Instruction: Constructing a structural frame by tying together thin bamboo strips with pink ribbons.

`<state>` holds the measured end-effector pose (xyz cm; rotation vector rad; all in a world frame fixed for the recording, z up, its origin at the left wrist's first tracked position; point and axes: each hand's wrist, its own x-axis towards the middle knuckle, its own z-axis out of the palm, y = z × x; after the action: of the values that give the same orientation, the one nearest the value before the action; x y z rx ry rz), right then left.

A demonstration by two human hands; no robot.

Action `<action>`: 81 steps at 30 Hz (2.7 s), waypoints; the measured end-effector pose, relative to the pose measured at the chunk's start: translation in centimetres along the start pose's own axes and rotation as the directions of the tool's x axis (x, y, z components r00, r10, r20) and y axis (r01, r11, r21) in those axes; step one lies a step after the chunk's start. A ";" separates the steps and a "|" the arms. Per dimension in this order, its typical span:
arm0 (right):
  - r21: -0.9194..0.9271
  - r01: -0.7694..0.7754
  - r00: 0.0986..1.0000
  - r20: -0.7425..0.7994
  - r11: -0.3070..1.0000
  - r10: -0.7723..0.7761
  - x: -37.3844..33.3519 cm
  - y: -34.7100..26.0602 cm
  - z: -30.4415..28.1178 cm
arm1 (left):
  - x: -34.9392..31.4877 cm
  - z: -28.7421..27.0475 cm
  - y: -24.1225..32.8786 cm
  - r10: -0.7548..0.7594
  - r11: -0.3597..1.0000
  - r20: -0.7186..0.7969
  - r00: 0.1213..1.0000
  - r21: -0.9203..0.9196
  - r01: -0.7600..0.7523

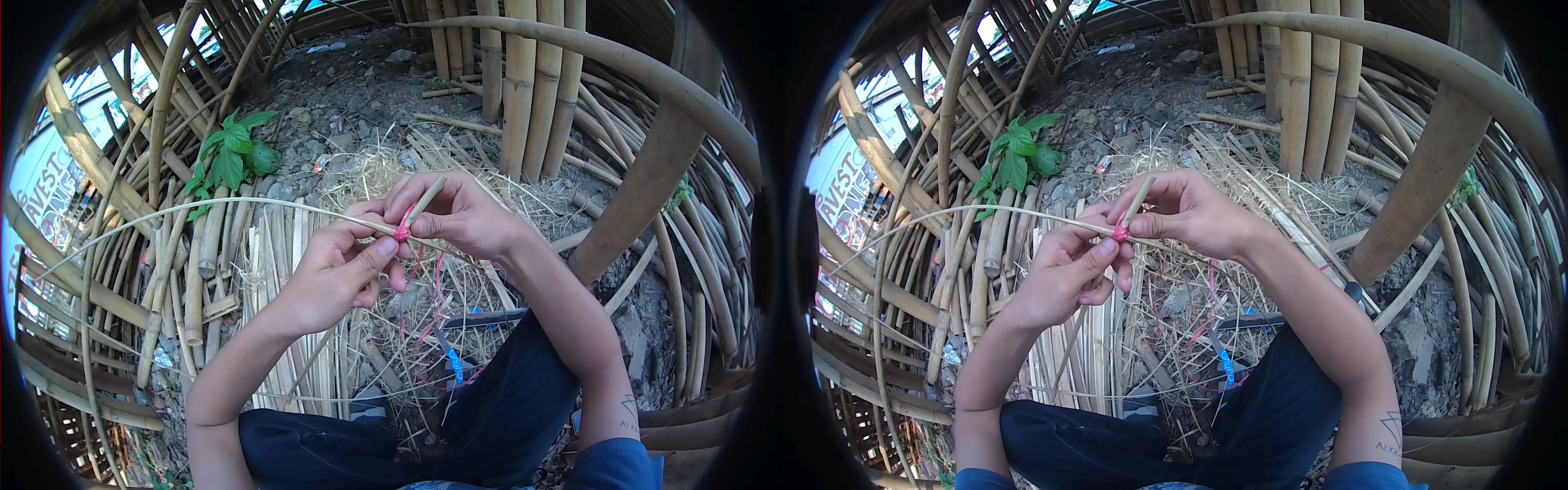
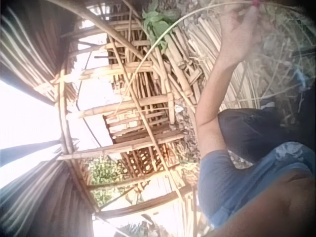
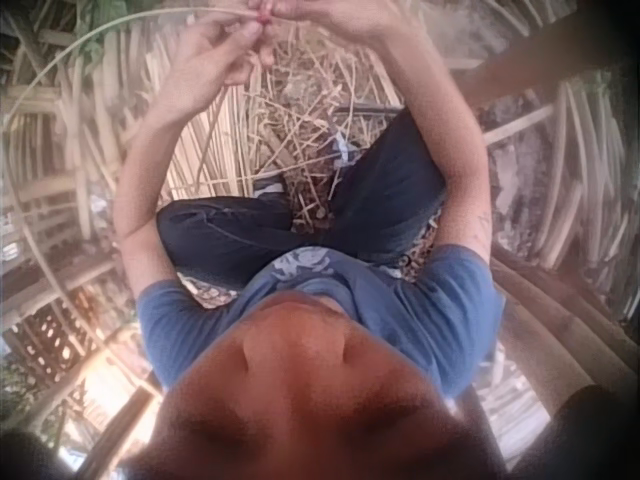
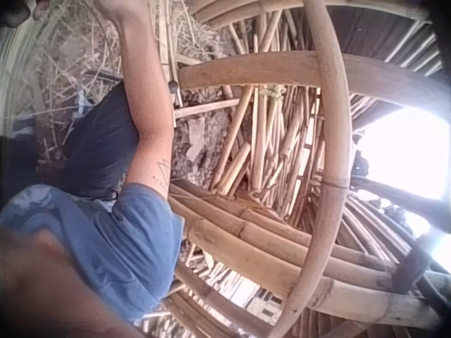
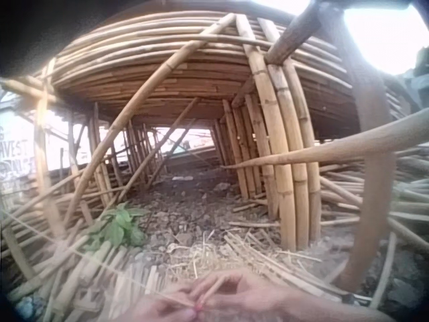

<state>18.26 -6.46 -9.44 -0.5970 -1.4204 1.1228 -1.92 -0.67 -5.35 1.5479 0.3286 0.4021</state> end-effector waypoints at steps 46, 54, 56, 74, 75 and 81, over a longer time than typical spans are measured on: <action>-0.961 0.013 0.699 -0.190 0.277 -0.690 -1.4 0.8 7.7 | 1.9 -2.4 -4.6 0.565 0.817 -0.160 0.809 0.247 -0.521; -0.995 -0.022 0.581 -0.094 0.100 -0.809 -1.3 2.3 6.8 | 0.8 -0.9 -5.8 0.614 0.787 -0.200 0.763 0.233 -0.572; -0.990 -0.084 0.638 -0.141 0.114 -0.757 -1.7 1.9 7.0 | 0.7 -0.8 -6.2 0.604 0.797 -0.226 0.764 0.198 -0.571; -0.982 0.009 0.611 -0.144 0.188 -0.779 -2.1 3.3 7.7 | 1.0 -0.5 -5.4 0.633 0.689 -0.096 0.768 0.522 -0.503; -0.982 0.010 0.611 -0.145 0.191 -0.778 -2.1 3.3 7.5 | 0.6 -0.5 -5.4 0.565 0.770 -0.155 0.811 0.453 -0.450; -0.977 -0.078 0.765 0.068 -0.196 -0.641 -2.9 2.2 7.4 | -0.1 -0.1 -3.8 0.276 0.957 -0.261 0.925 -0.016 -0.290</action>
<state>11.33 -10.17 -11.68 -1.3717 -1.5782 -0.9231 -1.86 -0.59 -9.20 1.4952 0.2907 0.8374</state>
